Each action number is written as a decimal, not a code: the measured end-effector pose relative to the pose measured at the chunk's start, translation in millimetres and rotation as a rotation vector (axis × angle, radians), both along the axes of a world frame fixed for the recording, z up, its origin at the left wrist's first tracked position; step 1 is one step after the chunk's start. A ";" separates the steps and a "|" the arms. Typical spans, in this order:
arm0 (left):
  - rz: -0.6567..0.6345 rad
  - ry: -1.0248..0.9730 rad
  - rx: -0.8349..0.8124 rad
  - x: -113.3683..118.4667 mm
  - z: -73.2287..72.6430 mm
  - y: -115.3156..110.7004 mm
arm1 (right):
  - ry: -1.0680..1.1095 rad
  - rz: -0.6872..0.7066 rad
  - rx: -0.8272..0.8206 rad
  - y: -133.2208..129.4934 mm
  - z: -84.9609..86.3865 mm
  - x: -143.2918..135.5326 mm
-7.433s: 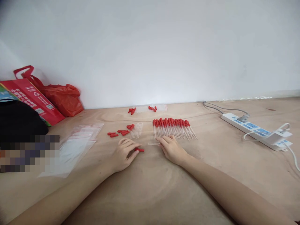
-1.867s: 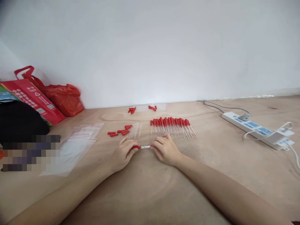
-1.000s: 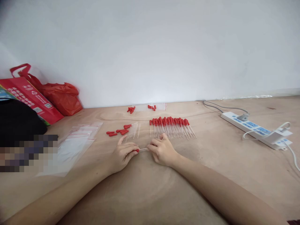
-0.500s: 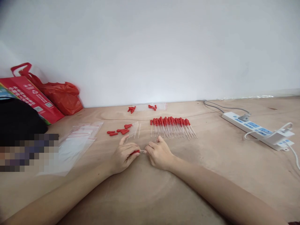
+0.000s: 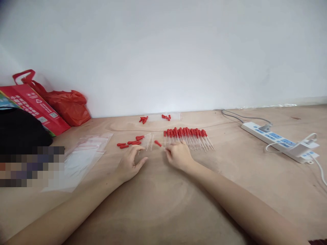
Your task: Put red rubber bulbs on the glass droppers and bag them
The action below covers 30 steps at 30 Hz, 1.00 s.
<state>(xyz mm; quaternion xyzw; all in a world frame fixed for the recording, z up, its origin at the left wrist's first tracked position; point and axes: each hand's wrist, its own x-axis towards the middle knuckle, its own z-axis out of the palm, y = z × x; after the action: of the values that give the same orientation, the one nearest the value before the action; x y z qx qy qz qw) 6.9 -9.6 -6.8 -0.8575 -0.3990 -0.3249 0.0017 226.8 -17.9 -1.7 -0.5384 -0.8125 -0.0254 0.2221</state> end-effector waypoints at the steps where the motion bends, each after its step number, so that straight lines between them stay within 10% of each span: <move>1: 0.008 -0.001 -0.022 -1.4 -0.7 1.0 | 0.060 -0.076 -0.047 7.1 0.8 1.0; 7: -0.053 0.034 -0.109 -3.5 -3.0 2.1 | 0.115 -0.391 -0.088 45.0 1.5 -16.1; 19: -0.055 0.099 -0.102 -3.8 -4.0 2.0 | -0.007 -0.494 -0.088 65.9 -4.1 -37.4; 30: 0.381 0.207 0.121 -37.2 -1.8 44.7 | 0.015 -0.386 -0.166 62.0 3.5 -77.8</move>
<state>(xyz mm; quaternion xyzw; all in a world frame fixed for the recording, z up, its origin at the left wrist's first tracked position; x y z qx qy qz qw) -30.3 35.1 -8.5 -0.7936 -0.5314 -0.2524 0.1552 149.0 44.0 1.8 -0.7009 -0.6917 0.0038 0.1741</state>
